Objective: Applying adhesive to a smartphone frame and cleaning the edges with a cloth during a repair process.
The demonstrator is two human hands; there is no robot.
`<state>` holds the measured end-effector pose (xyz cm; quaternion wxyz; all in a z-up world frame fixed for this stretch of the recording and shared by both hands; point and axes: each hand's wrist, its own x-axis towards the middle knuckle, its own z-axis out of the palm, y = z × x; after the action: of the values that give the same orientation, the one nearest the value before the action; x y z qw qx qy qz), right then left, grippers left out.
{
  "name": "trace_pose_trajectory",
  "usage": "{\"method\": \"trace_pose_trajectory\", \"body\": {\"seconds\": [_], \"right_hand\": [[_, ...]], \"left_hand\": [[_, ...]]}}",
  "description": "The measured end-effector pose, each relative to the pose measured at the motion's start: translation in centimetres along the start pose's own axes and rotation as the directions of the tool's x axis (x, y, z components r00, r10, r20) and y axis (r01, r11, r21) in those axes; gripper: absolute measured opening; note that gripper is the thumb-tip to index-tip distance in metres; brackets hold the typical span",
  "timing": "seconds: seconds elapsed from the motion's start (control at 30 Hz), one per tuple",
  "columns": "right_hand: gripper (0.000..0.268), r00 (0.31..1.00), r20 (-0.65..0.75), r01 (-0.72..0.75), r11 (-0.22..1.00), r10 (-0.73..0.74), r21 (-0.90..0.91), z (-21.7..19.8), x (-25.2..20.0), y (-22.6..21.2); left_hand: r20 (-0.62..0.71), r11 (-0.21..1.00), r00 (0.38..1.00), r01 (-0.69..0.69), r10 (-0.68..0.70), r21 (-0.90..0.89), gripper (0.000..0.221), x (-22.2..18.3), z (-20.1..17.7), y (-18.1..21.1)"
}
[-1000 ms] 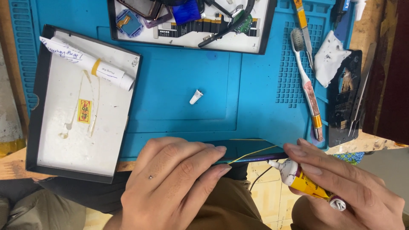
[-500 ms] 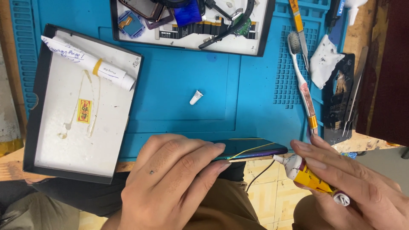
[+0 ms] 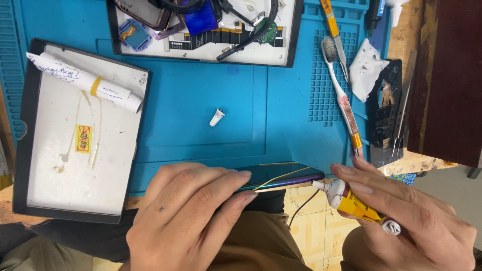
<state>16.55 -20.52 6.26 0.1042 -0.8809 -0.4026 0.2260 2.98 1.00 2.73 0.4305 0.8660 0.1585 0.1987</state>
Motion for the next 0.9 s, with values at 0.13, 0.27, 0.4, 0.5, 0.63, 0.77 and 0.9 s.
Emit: {"method": "trace_pose_trajectory", "body": {"seconds": [0.13, 0.27, 0.4, 0.5, 0.63, 0.77, 0.9], "right_hand": [[0.059, 0.974, 0.223, 0.033, 0.999, -0.026, -0.025, 0.1, 0.0, 1.9], [0.034, 0.989, -0.113, 0.108, 0.991, -0.099, 0.074, -0.1, 0.8, -1.9], [0.033, 0.981, -0.127, 0.161, 0.979, -0.145, 0.123, -0.2, 1.0, -1.9], [0.031, 0.981, -0.138, 0.152, 0.984, -0.139, 0.091, -0.2, 1.2, -2.6], [0.032, 0.975, -0.158, 0.174, 0.98, -0.157, 0.098, -0.4, 1.4, -3.1], [0.036, 0.976, -0.101, 0.201, 0.976, -0.192, 0.085, -0.4, 1.3, -2.4], [0.029, 0.956, -0.159, 0.263, 0.961, -0.247, 0.088, -0.7, 2.1, -4.3]], "left_hand": [[-0.017, 0.999, 0.999, -0.039, 0.039, -0.009, 0.009, 0.0, 0.1, -0.2], [-0.007, 1.0, 1.0, -0.02, 0.02, -0.005, 0.01, -0.1, 0.0, -0.2], [0.0, 1.0, 1.0, -0.024, 0.024, -0.013, 0.01, -0.3, 0.0, -0.3], [-0.008, 0.999, 0.999, -0.038, 0.037, -0.039, 0.011, -0.3, -0.1, -0.4], [-0.004, 0.997, 0.999, -0.036, 0.036, -0.063, 0.012, -0.4, -0.1, -0.5], [-0.007, 0.996, 0.999, -0.039, 0.038, -0.077, 0.012, -0.5, -0.2, -0.5], [0.0, 0.995, 0.999, -0.054, 0.054, -0.082, 0.012, -0.5, -0.2, -0.6]]}}
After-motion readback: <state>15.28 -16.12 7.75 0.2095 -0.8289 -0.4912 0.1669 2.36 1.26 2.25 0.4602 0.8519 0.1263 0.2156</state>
